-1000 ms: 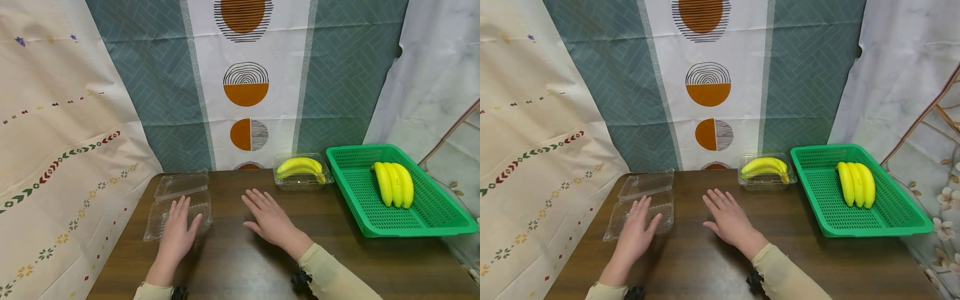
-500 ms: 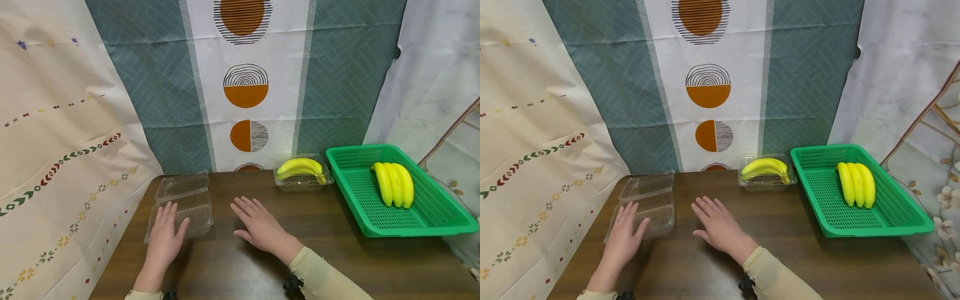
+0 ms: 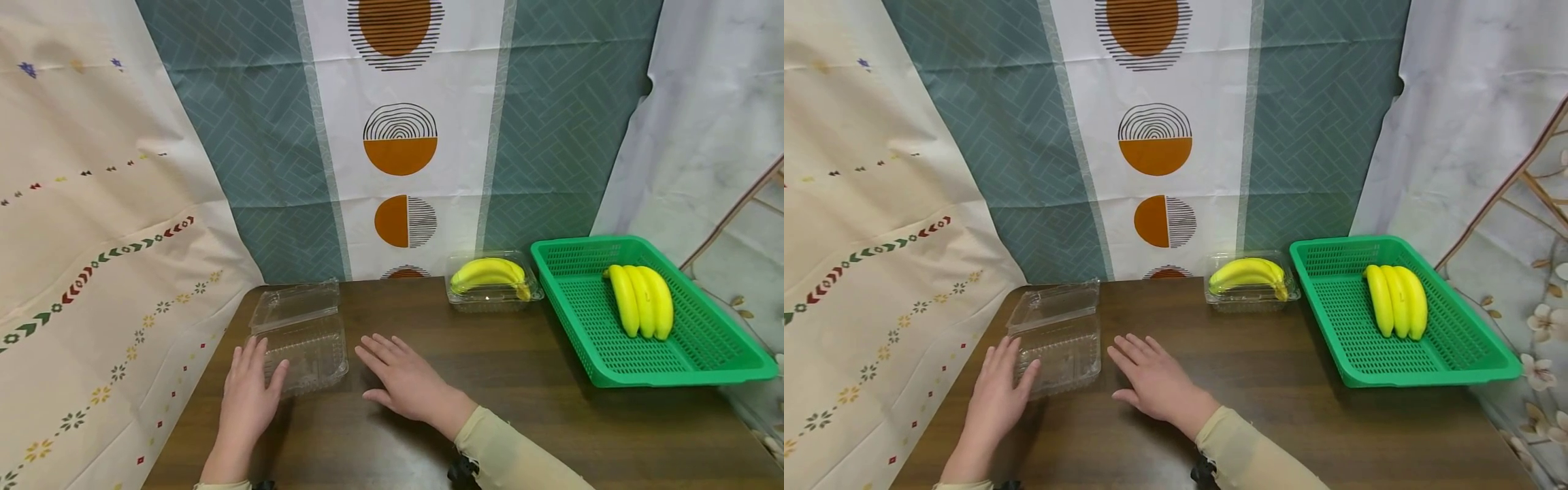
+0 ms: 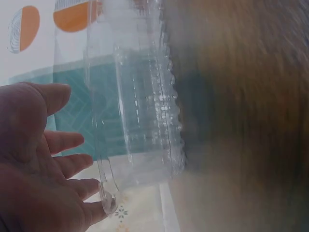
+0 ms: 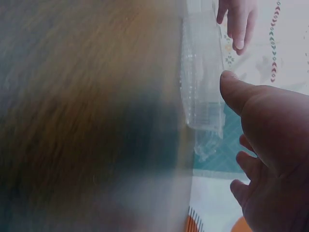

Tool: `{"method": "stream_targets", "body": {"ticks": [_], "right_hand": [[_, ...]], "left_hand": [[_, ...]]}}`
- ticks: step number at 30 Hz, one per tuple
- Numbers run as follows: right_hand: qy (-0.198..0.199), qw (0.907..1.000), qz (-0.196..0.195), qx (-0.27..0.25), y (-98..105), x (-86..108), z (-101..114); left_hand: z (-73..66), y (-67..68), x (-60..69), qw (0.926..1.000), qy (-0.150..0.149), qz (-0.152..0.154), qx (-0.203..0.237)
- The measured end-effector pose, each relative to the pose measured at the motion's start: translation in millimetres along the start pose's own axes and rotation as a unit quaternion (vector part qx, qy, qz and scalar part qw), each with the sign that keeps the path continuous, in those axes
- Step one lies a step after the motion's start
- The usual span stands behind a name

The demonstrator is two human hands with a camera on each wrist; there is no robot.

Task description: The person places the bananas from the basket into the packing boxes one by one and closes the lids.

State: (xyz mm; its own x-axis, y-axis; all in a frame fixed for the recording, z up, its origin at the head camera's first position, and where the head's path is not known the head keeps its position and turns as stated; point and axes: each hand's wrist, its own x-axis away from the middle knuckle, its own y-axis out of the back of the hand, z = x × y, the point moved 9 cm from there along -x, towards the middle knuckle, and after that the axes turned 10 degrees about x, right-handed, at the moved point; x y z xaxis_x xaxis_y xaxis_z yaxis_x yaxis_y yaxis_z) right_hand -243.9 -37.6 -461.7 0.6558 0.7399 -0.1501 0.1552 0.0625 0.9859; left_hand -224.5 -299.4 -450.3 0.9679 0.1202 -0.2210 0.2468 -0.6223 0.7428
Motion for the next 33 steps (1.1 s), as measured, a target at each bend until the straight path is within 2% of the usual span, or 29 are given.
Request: {"method": "stream_targets", "body": {"ticks": [10, 22, 33], "right_hand": [[0.029, 0.9995, 0.001, 0.008, -1, -8.5, 20], [0.056, 0.9983, 0.013, 0.007, -7, -9.2, 35], [0.054, 0.9984, 0.018, 0.002, -12, -9.5, 35]], "left_hand": [[15.8, 4.6, 2.8, 0.9996, 0.025, 0.004, -0.01], [30.3, -5.2, 5.1, 0.9955, 0.075, 0.058, -0.007], [35.4, -11.9, 5.9, 0.9922, 0.097, 0.079, 0.005]]}}
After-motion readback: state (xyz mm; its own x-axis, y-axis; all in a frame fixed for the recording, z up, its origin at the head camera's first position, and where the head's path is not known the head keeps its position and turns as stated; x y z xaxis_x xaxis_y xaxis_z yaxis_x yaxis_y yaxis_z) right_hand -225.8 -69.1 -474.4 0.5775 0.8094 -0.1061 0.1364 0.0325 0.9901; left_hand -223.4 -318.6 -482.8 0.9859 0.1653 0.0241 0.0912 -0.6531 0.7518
